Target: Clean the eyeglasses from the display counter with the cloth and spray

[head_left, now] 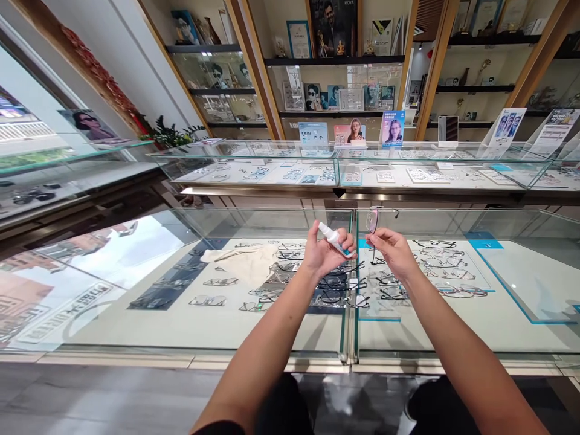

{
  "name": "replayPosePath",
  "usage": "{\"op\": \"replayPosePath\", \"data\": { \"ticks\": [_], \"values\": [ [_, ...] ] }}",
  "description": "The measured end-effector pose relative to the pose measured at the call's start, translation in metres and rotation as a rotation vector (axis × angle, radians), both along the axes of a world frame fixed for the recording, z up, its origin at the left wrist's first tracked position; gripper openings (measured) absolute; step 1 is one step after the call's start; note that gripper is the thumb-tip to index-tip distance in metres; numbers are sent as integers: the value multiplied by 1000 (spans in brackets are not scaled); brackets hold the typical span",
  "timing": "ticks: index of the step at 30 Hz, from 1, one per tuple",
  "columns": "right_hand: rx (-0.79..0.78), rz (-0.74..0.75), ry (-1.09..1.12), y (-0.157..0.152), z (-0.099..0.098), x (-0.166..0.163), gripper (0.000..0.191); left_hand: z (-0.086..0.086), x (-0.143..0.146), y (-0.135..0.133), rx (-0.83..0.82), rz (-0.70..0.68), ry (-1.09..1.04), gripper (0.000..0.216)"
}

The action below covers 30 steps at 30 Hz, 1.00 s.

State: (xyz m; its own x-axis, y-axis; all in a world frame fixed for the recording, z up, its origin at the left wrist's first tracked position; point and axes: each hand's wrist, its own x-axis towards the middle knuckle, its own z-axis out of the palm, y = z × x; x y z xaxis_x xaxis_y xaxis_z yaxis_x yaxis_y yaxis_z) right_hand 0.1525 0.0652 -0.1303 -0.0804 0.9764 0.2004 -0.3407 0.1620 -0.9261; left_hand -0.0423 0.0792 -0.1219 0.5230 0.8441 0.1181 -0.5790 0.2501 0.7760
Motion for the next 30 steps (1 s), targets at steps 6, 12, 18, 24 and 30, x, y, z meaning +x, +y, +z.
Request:
{"op": "replayPosePath", "data": {
  "ticks": [6,12,18,24,30],
  "values": [
    [27,3,-110,-3,0,-6,41,-10,5,9,409,376,426,74],
    [57,88,-222,-8,-1,-14,43,-26,4,17,558,555,600,67],
    [52,145,-211,-9,-3,-15,41,-27,5,16,623,566,675,69],
    [-15,83,-27,-2,-1,-6,44,-28,3,16,669,488,716,67],
    [-40,80,32,-2,2,-5,43,-33,10,8,683,375,765,61]
  ]
}}
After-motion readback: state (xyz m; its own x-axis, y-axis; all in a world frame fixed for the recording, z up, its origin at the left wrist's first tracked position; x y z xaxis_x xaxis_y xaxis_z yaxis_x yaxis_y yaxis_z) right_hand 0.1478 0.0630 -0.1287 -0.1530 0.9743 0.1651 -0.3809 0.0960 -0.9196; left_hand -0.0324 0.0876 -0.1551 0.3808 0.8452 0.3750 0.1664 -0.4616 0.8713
